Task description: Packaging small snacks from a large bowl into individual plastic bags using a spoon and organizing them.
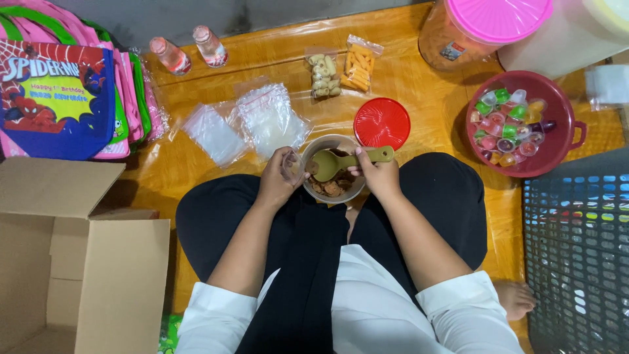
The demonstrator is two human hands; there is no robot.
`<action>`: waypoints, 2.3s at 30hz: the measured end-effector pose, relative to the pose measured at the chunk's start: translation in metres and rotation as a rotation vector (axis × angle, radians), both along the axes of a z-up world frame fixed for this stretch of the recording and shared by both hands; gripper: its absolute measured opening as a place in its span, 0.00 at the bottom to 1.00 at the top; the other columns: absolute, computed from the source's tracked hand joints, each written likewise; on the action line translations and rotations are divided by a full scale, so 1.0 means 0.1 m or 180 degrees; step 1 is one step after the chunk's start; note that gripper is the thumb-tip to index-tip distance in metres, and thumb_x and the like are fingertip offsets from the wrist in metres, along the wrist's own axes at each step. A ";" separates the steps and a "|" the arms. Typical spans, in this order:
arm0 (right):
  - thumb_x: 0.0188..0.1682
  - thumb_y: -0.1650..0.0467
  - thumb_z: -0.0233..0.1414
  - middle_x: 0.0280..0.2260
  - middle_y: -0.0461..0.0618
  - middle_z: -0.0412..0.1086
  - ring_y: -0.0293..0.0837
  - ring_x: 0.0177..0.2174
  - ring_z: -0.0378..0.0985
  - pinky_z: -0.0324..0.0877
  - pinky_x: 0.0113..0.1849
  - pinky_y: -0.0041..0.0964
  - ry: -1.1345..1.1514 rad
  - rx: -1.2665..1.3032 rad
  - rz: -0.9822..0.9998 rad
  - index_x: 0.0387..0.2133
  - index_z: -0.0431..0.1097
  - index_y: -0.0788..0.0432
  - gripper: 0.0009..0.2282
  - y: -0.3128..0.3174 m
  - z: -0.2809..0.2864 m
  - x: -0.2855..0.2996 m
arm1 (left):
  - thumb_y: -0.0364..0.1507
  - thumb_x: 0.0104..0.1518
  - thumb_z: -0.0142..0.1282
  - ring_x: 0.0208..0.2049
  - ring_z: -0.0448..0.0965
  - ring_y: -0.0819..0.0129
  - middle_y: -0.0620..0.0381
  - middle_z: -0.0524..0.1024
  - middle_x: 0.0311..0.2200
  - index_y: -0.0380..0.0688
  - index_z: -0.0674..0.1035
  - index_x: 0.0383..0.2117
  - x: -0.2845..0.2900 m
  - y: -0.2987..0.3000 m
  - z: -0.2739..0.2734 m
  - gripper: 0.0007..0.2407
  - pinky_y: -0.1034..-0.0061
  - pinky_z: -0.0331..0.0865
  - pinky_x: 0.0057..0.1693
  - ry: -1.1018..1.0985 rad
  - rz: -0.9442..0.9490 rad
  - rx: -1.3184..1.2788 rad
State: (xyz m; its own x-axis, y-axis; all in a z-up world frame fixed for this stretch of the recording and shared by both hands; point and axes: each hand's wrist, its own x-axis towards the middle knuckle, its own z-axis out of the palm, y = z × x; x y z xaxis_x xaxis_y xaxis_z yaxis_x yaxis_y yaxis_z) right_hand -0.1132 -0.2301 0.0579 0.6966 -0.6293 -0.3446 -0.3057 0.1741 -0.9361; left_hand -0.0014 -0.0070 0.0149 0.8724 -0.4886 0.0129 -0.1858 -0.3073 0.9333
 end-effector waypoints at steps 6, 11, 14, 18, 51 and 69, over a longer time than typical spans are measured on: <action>0.55 0.72 0.51 0.38 0.79 0.73 0.57 0.29 0.83 0.84 0.33 0.45 -0.0119 0.0387 -0.0006 0.46 0.71 0.76 0.14 -0.03 -0.04 -0.04 | 0.27 0.43 0.76 0.41 0.78 0.58 0.50 0.78 0.37 0.46 0.75 0.50 0.00 -0.01 0.02 0.26 0.63 0.73 0.51 0.0016 0.0032 0.0038; 0.56 0.70 0.51 0.38 0.78 0.72 0.60 0.30 0.83 0.84 0.34 0.48 -0.0146 0.0576 -0.0102 0.48 0.69 0.75 0.15 -0.04 -0.06 -0.05 | 0.18 0.44 0.71 0.42 0.72 0.66 0.54 0.74 0.37 0.44 0.74 0.50 -0.02 -0.01 -0.06 0.25 0.69 0.71 0.53 0.0136 0.0034 -0.0351; 0.57 0.68 0.50 0.34 0.73 0.74 0.57 0.29 0.83 0.83 0.33 0.45 -0.0135 0.0359 -0.0207 0.43 0.73 0.69 0.12 -0.08 0.08 -0.14 | 0.17 0.45 0.70 0.43 0.72 0.64 0.52 0.72 0.38 0.42 0.73 0.51 0.01 0.01 -0.13 0.25 0.68 0.71 0.54 0.0140 0.0020 -0.0479; 0.59 0.69 0.50 0.28 0.66 0.76 0.51 0.28 0.83 0.83 0.32 0.42 -0.0613 -0.0443 -0.0319 0.37 0.77 0.63 0.09 -0.12 0.41 -0.23 | 0.17 0.44 0.72 0.46 0.75 0.61 0.51 0.72 0.39 0.42 0.74 0.50 0.03 0.02 -0.21 0.25 0.65 0.72 0.55 0.0114 0.0046 -0.0520; 0.42 0.52 0.62 0.32 0.43 0.74 0.42 0.33 0.80 0.80 0.38 0.28 -0.1662 0.2863 -0.2058 0.37 0.77 0.47 0.18 -1.46 -0.33 0.06 | 0.24 0.62 0.52 0.58 0.74 0.38 0.42 0.73 0.59 0.51 0.76 0.33 0.15 0.27 0.48 0.03 0.54 0.78 0.56 0.2978 0.0639 -0.3231; 0.53 0.60 0.44 0.47 0.60 0.75 0.55 0.53 0.74 0.67 0.55 0.49 0.1986 -0.0876 -0.0697 0.51 0.73 0.59 0.20 -1.72 -1.75 0.70 | 0.09 0.52 0.49 0.62 0.71 0.49 0.39 0.68 0.63 0.40 0.68 0.61 0.26 0.21 0.21 0.27 0.58 0.74 0.59 0.2653 0.0904 -0.2408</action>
